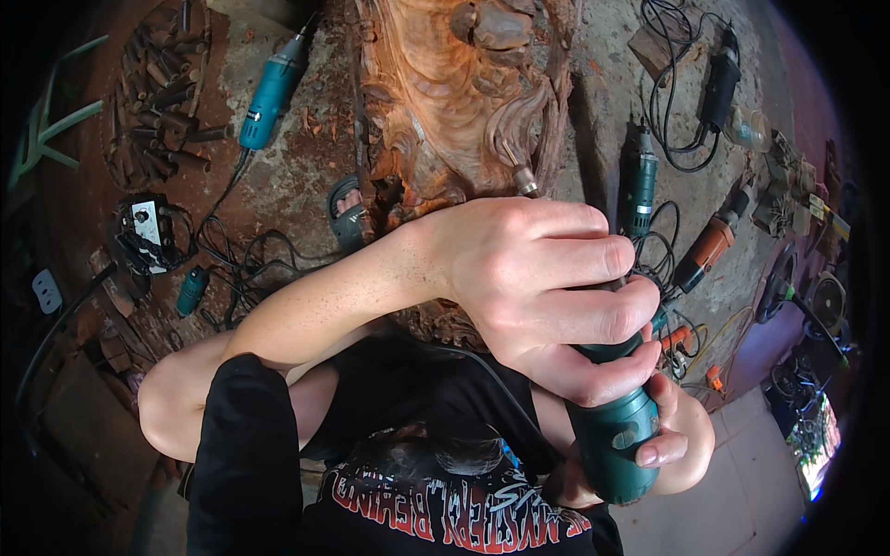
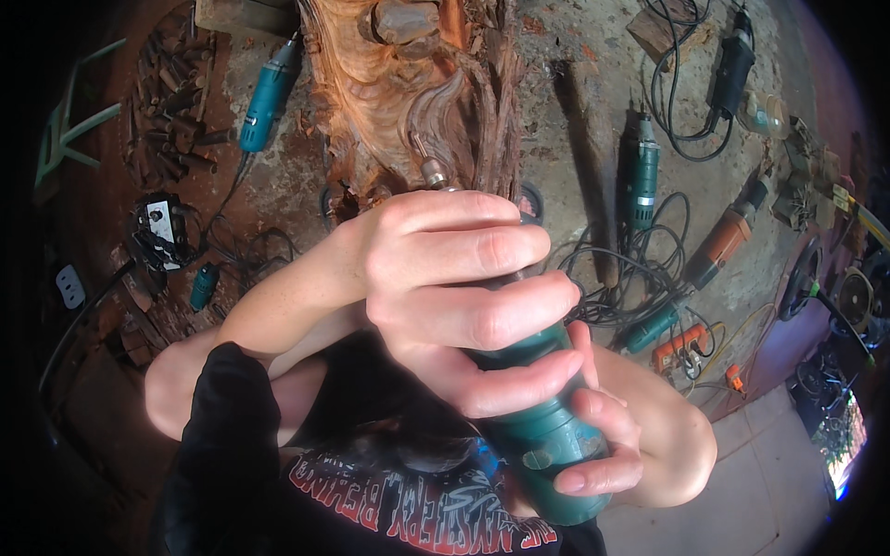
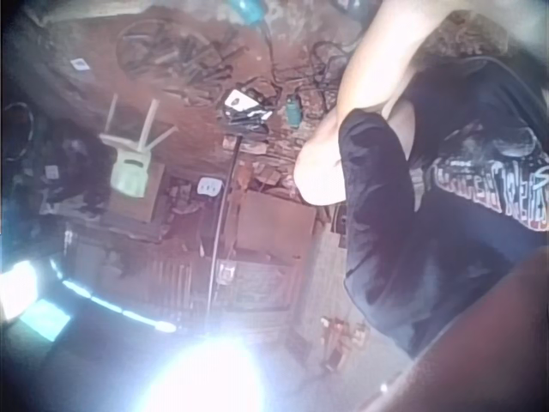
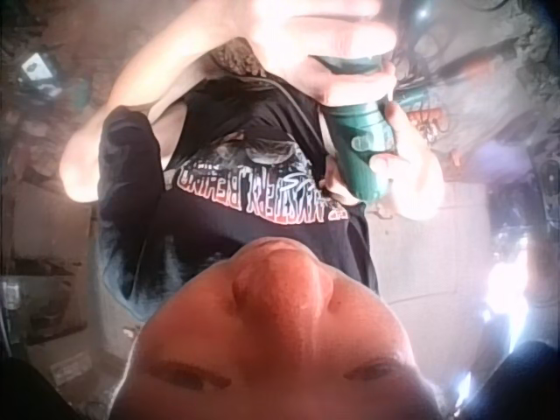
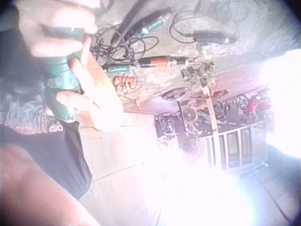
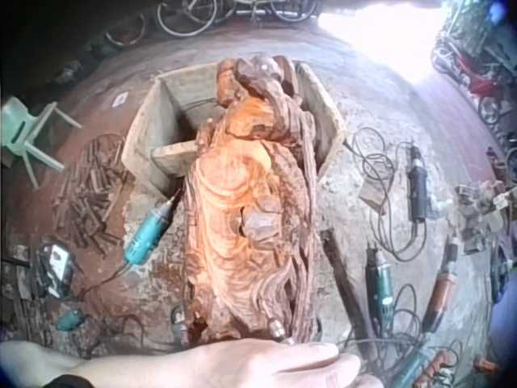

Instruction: The person uses a green rotary carving tool to shape and smooth a large piece of wood. They hold the tool with both hands and move it along the surface, removing material and refining the contours of the wood sculpture.

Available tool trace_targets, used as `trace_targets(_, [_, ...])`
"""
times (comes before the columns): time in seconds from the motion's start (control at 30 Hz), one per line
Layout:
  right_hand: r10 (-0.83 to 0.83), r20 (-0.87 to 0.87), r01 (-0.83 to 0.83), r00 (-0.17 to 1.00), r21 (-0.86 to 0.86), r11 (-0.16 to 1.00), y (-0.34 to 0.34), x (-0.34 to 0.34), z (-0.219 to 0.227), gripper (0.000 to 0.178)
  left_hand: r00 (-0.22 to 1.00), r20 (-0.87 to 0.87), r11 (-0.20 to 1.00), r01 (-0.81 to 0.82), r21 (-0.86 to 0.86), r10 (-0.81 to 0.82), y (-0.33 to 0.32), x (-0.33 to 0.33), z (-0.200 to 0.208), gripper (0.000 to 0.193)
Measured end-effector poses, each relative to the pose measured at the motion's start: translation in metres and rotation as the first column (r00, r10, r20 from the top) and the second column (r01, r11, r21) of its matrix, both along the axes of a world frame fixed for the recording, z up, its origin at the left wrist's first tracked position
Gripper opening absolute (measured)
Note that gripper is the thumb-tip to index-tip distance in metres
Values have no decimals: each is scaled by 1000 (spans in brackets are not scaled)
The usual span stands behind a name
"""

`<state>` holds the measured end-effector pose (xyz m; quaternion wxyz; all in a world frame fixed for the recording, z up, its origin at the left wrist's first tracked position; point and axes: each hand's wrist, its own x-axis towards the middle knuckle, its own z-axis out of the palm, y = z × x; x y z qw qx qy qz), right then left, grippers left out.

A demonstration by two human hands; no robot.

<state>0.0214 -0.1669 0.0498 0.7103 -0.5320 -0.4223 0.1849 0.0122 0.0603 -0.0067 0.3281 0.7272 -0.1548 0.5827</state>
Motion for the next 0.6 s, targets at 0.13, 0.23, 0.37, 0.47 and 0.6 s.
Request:
trace_targets(0.13, [-47, -149, 32, 988, -106, 994, -16, -8, 13, 56, 1000, -17, 1000, -15, -7, 15, 2, -2, 0, 27])
trace_targets(0.23, [-47, -171, 34, 984, -77, 996, -21, -6, 9, 45, 1000, -10, 1000, -13, -12, 13, 0, -2, -1, 26])
trace_targets(0.37, [28, -127, -34, 992, -48, 998, -24, 2, 6, 60, 1000, 0, 1000, 0, -15, 0, -1, -1, -1, 26])
trace_targets(0.47, [82, -97, -85, 992, -24, 996, -25, 8, 3, 72, 1000, 3, 1000, 14, -6, -14, 0, -1, -2, 26])
trace_targets(0.6, [150, -48, -149, 988, 14, 989, -26, 12, -3, 89, 999, 12, 1000, 30, 5, -30, 1, 0, -2, 27])
